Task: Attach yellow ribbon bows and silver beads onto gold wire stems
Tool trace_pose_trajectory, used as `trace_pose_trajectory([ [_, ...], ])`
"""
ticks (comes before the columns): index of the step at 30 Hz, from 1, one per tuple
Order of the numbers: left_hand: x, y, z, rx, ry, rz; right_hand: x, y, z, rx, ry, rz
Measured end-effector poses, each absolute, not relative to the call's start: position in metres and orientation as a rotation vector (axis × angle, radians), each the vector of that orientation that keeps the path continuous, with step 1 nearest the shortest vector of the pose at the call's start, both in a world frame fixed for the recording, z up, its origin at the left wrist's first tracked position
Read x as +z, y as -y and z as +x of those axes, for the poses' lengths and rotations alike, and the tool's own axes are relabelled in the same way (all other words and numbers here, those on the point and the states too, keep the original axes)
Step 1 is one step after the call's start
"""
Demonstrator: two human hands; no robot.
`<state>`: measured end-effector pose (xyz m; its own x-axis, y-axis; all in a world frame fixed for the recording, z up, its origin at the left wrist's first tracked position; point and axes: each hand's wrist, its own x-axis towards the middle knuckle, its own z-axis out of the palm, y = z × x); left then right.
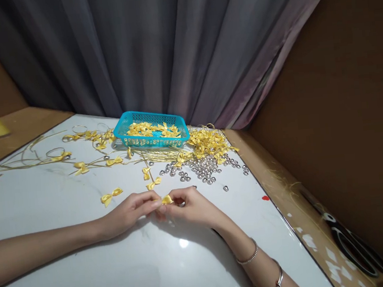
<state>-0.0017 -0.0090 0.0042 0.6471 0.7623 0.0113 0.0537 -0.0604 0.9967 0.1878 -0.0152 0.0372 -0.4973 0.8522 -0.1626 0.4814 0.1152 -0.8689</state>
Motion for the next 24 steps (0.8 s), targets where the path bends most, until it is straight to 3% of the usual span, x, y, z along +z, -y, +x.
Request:
trace_pose_trajectory([
  [11,-0.003,0.007,-0.004,0.692,-0.753,1.657,0.032,0.012,0.195,1.358,2.148,-1.198],
  [24,0.000,0.011,-0.003,0.685,-0.669,1.553,0.015,0.005,0.192,0.978,1.968,-1.541],
])
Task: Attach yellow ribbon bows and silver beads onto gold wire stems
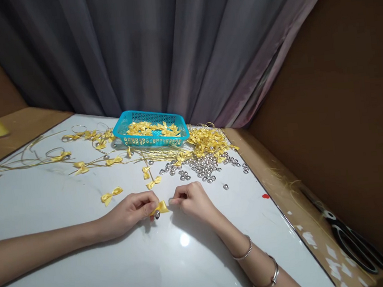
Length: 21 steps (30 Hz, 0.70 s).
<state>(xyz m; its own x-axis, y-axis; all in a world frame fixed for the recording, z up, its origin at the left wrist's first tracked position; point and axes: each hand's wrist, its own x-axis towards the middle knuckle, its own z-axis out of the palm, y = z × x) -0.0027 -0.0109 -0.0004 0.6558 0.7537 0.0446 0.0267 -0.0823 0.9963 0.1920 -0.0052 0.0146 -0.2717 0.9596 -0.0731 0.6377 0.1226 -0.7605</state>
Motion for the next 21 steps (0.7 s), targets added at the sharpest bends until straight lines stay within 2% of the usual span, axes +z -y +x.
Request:
trace_pose_trajectory([
  [5,0.001,0.013,-0.004,0.633,-0.665,1.545,0.013,0.002,0.193,0.973,1.979,-1.572],
  [10,0.000,0.011,-0.002,0.669,-0.775,1.604,0.026,0.001,0.203,1.113,2.071,-1.480],
  [15,-0.001,0.009,-0.001,0.722,-0.854,1.589,0.042,0.003,0.206,1.048,2.033,-1.417],
  [21,-0.002,0.010,-0.003,0.680,-0.794,1.678,0.038,0.016,0.185,1.337,1.984,-1.365],
])
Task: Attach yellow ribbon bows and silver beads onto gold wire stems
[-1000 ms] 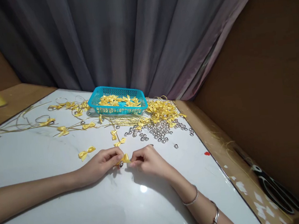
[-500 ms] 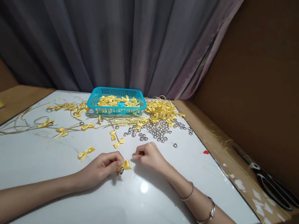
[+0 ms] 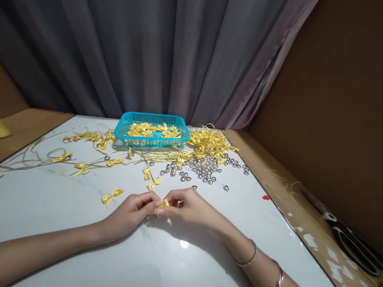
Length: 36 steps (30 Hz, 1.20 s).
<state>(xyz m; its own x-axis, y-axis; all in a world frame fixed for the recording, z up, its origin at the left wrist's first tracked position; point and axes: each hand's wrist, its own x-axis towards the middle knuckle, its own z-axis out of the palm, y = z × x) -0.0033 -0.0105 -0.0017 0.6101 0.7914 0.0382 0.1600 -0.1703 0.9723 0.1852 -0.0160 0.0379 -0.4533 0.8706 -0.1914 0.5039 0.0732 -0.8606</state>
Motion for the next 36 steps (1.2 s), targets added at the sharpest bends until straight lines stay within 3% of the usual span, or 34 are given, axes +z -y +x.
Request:
trace_pose_trajectory([
  [10,-0.001,0.009,-0.002,0.666,-0.793,1.629,0.039,0.016,0.190,1.287,2.107,-1.278],
  [12,-0.002,0.011,0.000,0.741,-0.840,1.508,0.038,0.015,0.192,1.112,2.137,-1.330],
  [16,-0.003,0.017,0.003,0.775,-0.796,1.180,0.029,0.018,0.189,0.428,2.229,-1.418],
  [18,-0.002,0.018,0.004,0.721,-0.709,1.106,0.025,0.022,0.183,0.320,2.334,-1.348],
  [29,0.000,0.004,0.002,0.689,-0.804,1.047,0.063,0.018,0.205,1.051,2.594,-0.958],
  [31,0.001,0.002,0.000,0.688,-0.879,1.242,0.069,0.002,0.209,0.872,2.571,-1.100],
  [36,-0.001,0.000,-0.004,0.658,-0.878,1.594,0.062,-0.062,0.177,-0.219,2.846,-1.267],
])
